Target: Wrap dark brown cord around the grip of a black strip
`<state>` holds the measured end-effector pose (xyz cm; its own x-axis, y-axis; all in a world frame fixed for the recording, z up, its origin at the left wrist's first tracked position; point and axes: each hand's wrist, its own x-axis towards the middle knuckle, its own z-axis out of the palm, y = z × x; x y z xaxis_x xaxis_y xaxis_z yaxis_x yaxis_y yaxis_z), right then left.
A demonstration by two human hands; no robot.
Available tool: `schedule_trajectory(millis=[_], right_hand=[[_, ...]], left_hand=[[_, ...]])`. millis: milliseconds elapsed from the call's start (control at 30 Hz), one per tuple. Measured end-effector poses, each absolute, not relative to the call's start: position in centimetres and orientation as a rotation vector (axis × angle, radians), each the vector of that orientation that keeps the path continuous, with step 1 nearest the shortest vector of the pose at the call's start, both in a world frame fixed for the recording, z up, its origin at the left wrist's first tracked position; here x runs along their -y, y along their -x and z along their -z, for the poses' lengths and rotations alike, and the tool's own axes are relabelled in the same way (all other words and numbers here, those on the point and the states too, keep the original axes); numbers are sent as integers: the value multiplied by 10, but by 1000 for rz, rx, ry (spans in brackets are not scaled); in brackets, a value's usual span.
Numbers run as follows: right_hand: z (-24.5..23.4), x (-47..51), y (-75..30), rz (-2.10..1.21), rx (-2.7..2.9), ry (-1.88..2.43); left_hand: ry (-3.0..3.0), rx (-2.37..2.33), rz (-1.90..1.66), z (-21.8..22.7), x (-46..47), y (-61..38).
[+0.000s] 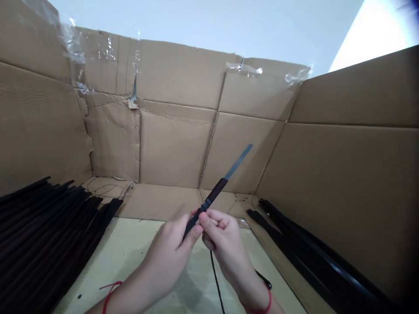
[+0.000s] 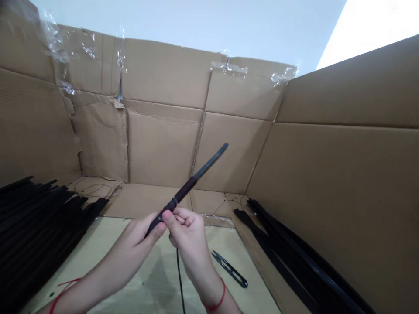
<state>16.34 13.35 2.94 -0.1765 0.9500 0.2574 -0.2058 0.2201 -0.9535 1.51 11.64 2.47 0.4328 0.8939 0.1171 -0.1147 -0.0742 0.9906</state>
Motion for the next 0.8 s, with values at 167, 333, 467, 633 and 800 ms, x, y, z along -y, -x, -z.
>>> schedule_trajectory(millis=[167,333,467,633,800], right_hand=[[-33,-128,-162,-1181,1391,841],[-38,-126,-165,-1260,1402,707],[-39,-128,-169,-1264,1457,692],[-35,-128,-161,-1104,1475,806],[-36,-130,-166,-1151,1361,758]], left_hand=[[-1180,-575,-711,-21,-124,-17],[-1318,-820,-1019,-22,-122,-20],[-859,-454,-650,-14,-128,-17],[-849,-288,-377,-4,-137,-19],[-1336,-801,-1073,-15,-122,-23]])
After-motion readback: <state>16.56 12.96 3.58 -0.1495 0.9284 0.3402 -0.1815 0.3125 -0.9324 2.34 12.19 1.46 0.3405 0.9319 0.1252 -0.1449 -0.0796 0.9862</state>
